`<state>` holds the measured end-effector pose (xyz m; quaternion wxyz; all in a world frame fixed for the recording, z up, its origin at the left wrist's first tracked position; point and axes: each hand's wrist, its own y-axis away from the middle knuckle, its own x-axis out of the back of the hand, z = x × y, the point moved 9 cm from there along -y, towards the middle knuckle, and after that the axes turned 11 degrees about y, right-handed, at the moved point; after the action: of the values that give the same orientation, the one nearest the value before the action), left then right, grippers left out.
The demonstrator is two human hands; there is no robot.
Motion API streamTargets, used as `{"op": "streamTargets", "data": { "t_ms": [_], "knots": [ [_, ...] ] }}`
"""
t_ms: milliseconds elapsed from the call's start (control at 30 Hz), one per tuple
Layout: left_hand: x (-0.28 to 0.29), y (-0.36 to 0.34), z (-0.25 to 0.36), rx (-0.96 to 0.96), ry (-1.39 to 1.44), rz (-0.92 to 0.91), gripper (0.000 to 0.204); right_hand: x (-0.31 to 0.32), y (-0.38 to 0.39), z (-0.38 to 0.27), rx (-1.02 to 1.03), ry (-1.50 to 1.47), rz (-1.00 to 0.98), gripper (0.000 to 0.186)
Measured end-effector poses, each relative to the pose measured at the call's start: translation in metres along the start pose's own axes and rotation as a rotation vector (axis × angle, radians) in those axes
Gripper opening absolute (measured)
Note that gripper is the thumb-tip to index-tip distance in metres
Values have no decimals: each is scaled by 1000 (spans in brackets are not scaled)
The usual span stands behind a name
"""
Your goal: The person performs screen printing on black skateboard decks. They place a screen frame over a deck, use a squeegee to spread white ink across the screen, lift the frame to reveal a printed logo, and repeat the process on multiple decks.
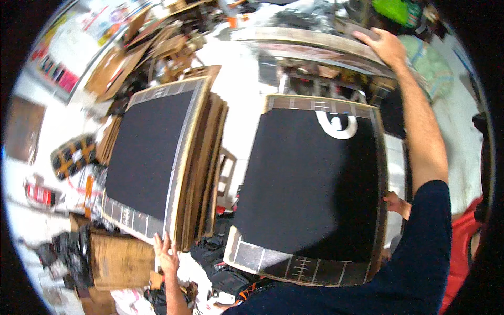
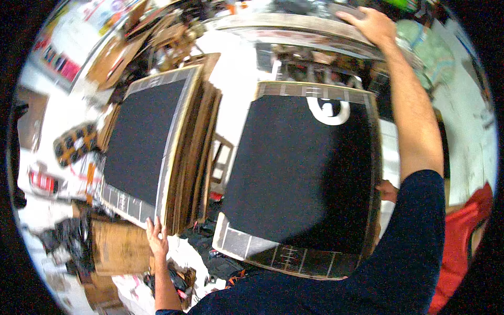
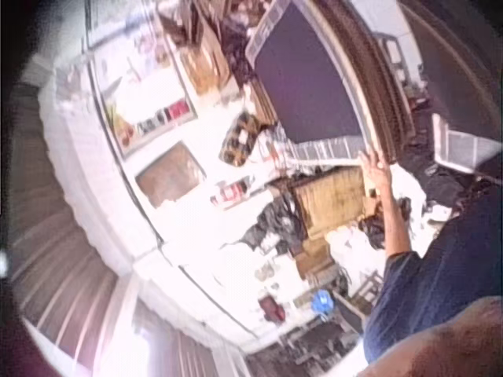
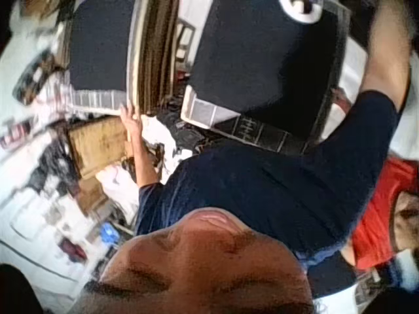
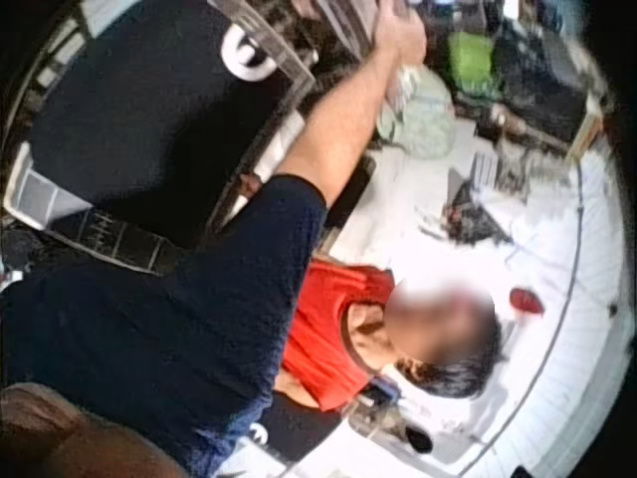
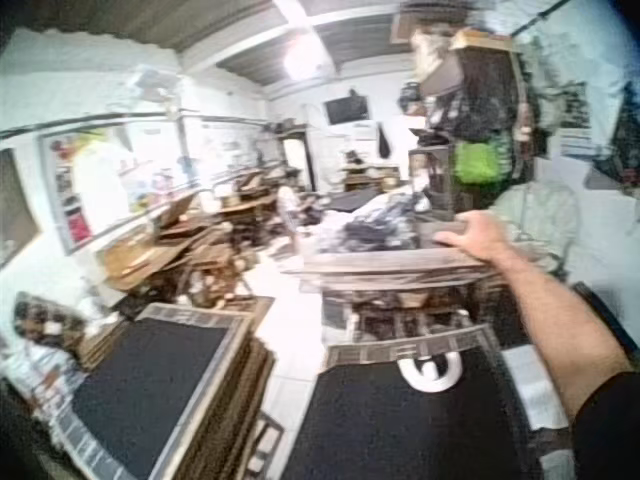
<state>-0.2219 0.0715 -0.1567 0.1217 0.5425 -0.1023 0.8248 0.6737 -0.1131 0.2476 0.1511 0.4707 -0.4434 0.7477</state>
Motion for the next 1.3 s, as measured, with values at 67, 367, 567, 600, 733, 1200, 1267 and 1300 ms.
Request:
{"op": "streamTargets", "data": {
  "t_ms": [67, 367, 567, 600, 733, 1200, 1267, 1300],
  "knots": [
    [2, 20, -12, -99, 138, 34, 51, 3, 2, 4, -15, -2, 63, 111],
    [27, -7, 12, -273, -102, -63, 49, -64, -51, 18, 73, -17, -8, 109],
    [86, -41, -15, -149, -66, 15, 71, -44, -48, 33, -12, -48, 49, 113],
    [78, -39, -16, -160, -4, -42, 67, -41, -46, 31, -17, -54, 48, 113],
    [22, -14, 3, -249, 38, -108, 63, -29, -36, 19, -52, -53, -11, 108],
    [18, -21, 4, -468, -335, -274, 78, 15, -8, -8, -88, -77, 56, 95],
    [24, -30, 2, -334, -454, -384, 85, 16, -4, -10, -74, -85, 59, 94],
    [25, -31, 13, -301, -518, -430, 90, 17, -1, -10, -89, -59, 73, 95]
  ]
}}
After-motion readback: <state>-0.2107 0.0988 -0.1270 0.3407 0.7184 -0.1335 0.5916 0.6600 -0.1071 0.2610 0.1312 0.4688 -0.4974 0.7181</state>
